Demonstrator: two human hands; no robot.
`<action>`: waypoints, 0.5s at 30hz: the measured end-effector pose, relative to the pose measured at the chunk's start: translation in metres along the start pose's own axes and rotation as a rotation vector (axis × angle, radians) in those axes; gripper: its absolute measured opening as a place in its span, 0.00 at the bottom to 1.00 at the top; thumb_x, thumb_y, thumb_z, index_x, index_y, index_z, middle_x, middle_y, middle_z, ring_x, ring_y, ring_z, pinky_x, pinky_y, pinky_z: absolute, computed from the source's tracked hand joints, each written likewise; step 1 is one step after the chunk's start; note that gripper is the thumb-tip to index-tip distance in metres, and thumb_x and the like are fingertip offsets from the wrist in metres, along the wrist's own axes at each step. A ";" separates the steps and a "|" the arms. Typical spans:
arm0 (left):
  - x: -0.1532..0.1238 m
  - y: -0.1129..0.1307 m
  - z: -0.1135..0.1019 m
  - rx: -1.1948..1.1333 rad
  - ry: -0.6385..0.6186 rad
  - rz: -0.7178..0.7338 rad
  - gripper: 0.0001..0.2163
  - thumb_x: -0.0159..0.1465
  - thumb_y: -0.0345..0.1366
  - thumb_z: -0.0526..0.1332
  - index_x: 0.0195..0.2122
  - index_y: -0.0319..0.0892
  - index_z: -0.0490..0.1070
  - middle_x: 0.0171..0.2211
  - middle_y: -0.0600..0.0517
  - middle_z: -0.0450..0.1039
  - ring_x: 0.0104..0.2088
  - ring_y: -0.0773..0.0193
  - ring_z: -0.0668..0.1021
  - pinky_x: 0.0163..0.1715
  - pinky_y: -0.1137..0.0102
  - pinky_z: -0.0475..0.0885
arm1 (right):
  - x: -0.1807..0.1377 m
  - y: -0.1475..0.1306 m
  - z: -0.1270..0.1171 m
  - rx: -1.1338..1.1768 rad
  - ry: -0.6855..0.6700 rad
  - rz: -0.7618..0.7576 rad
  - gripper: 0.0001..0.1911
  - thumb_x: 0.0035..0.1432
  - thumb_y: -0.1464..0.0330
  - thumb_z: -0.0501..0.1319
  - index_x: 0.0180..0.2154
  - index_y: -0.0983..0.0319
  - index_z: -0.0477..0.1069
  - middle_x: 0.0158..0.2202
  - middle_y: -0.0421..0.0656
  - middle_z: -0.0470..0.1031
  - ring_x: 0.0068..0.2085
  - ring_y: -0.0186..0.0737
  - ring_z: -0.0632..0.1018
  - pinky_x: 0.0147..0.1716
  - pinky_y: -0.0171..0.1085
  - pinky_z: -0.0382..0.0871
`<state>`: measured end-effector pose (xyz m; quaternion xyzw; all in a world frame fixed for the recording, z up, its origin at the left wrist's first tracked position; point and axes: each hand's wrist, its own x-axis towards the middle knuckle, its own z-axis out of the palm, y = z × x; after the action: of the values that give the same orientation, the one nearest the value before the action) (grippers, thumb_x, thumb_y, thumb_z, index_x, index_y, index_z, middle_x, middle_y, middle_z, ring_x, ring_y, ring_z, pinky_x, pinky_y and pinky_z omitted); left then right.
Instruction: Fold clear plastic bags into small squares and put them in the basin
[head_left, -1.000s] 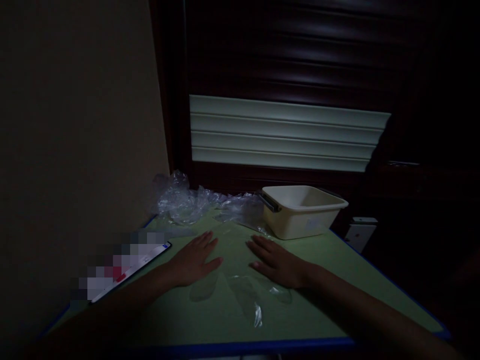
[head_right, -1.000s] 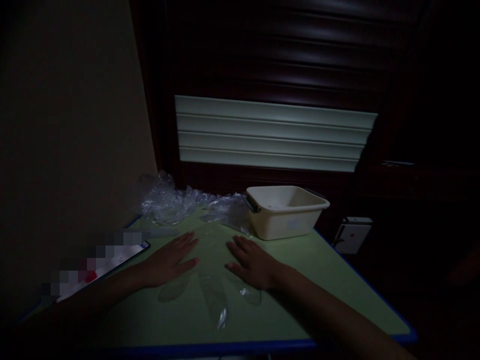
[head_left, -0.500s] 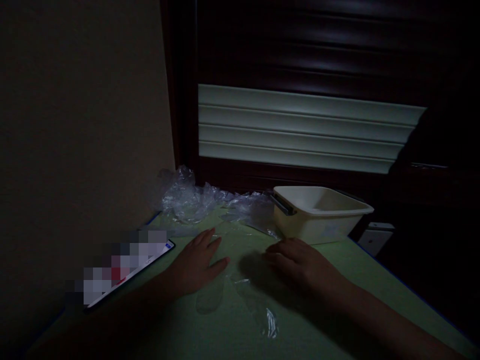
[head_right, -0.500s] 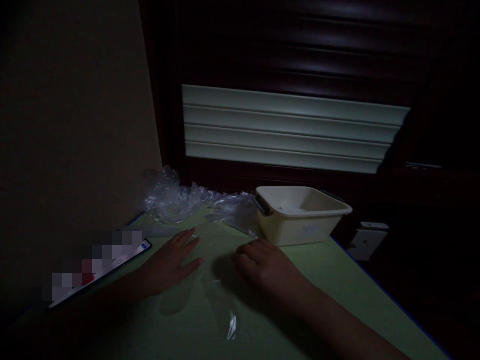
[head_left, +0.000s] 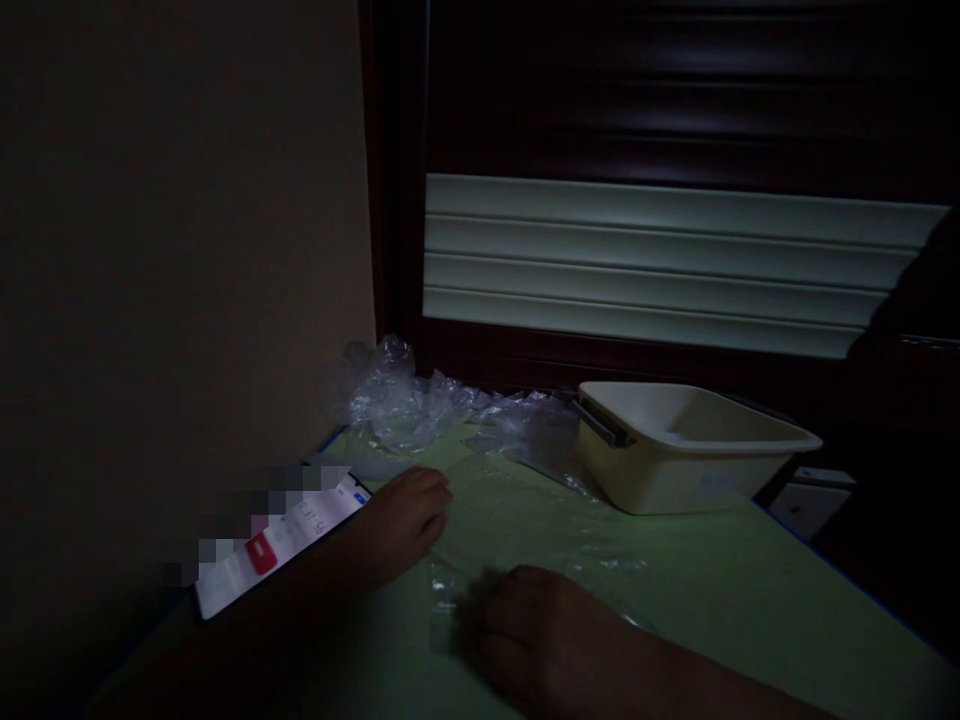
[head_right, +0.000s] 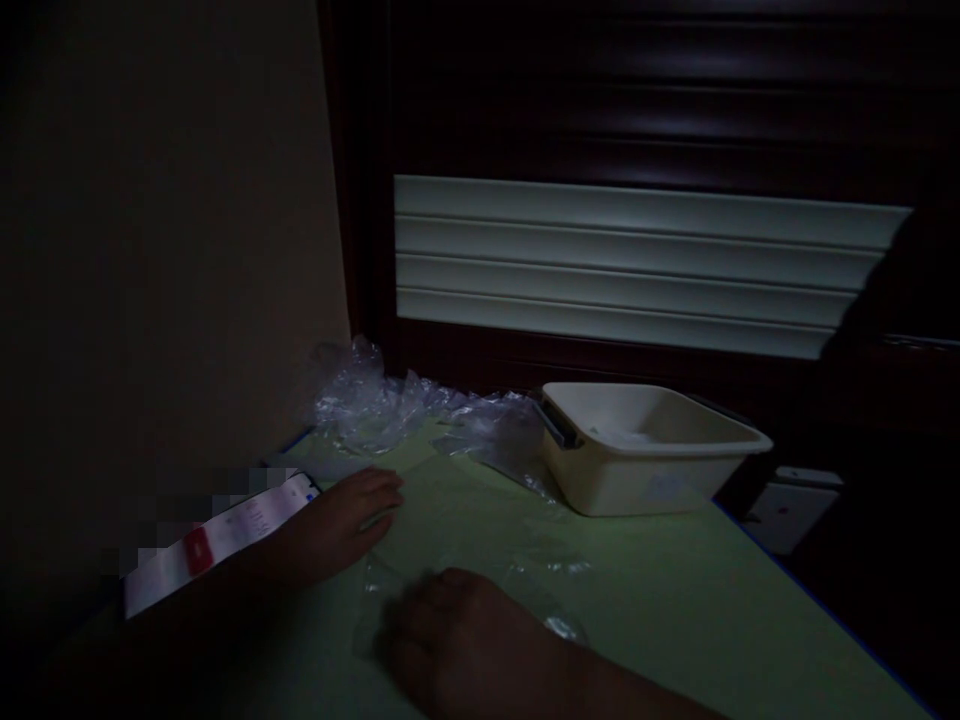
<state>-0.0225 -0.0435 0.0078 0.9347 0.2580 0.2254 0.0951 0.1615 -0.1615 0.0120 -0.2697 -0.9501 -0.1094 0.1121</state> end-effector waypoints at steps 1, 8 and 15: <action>0.000 0.000 -0.002 -0.030 -0.004 0.005 0.10 0.60 0.26 0.51 0.37 0.37 0.71 0.44 0.41 0.70 0.48 0.52 0.70 0.50 0.59 0.64 | -0.002 0.000 -0.001 0.047 0.000 0.040 0.05 0.60 0.73 0.56 0.32 0.63 0.70 0.29 0.41 0.74 0.28 0.37 0.71 0.29 0.37 0.62; -0.003 0.007 -0.023 -0.278 -0.231 0.094 0.17 0.46 0.20 0.51 0.32 0.42 0.73 0.33 0.52 0.73 0.37 0.64 0.76 0.39 0.73 0.70 | -0.004 0.004 -0.005 0.783 0.259 0.535 0.08 0.59 0.70 0.53 0.29 0.62 0.66 0.27 0.40 0.69 0.28 0.33 0.69 0.27 0.31 0.61; -0.006 0.011 -0.026 -0.326 -0.329 0.014 0.15 0.47 0.24 0.60 0.38 0.40 0.72 0.37 0.51 0.70 0.40 0.61 0.74 0.42 0.70 0.69 | -0.003 0.012 0.000 1.354 0.328 0.750 0.15 0.54 0.57 0.60 0.28 0.63 0.65 0.23 0.36 0.62 0.24 0.29 0.62 0.24 0.30 0.55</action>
<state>-0.0342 -0.0544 0.0315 0.9328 0.1929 0.1094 0.2840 0.1701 -0.1533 0.0131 -0.4254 -0.6273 0.4992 0.4199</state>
